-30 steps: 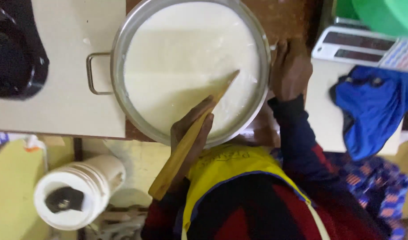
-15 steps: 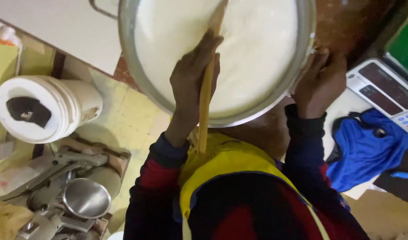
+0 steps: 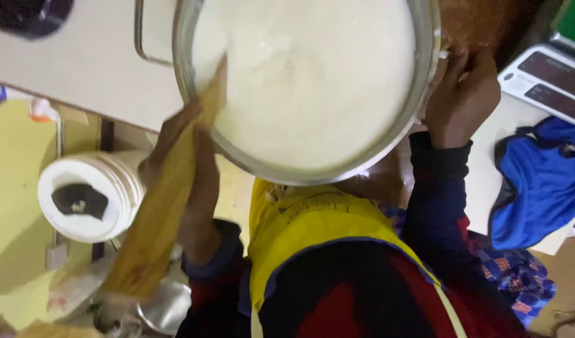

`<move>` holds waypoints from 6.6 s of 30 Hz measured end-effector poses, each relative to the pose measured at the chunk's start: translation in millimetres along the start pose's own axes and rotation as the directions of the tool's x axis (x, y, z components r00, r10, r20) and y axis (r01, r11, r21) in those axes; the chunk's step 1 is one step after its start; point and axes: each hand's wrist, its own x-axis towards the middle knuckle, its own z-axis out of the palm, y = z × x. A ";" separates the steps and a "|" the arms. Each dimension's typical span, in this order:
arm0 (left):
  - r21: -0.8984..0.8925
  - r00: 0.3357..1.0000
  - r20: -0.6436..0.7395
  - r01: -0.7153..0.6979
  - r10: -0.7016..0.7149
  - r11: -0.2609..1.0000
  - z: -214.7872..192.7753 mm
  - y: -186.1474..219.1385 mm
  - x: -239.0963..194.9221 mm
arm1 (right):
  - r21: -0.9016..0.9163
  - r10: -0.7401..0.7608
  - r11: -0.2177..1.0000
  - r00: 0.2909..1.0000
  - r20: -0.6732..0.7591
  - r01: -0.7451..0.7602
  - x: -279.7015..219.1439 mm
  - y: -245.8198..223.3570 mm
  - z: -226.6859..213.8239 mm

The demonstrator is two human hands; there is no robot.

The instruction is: The person stirs a white, viscous liquid in a large metal pot using a wooden paddle. They then use a thermometer to measure the temperature of the mixture.

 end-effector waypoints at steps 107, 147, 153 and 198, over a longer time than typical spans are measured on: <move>-0.624 0.907 0.393 0.142 0.151 0.769 112.5 -34.6 5.1 | -0.140 0.065 0.988 0.998 -0.015 -0.066 -4.7 -13.9 4.1; -0.719 0.918 0.335 0.102 0.214 0.687 117.5 -51.6 -0.4 | -0.159 0.079 0.983 0.995 -0.054 -0.087 -3.8 1.6 15.7; -0.726 0.949 0.116 -0.120 0.293 0.677 130.4 -88.1 13.5 | -0.115 0.096 0.988 0.995 -0.035 -0.100 -3.5 -5.2 8.0; -0.135 0.989 0.143 -0.018 0.037 0.991 16.9 -51.1 45.1 | -0.136 0.152 0.979 0.988 -0.015 -0.152 -3.4 -14.5 4.9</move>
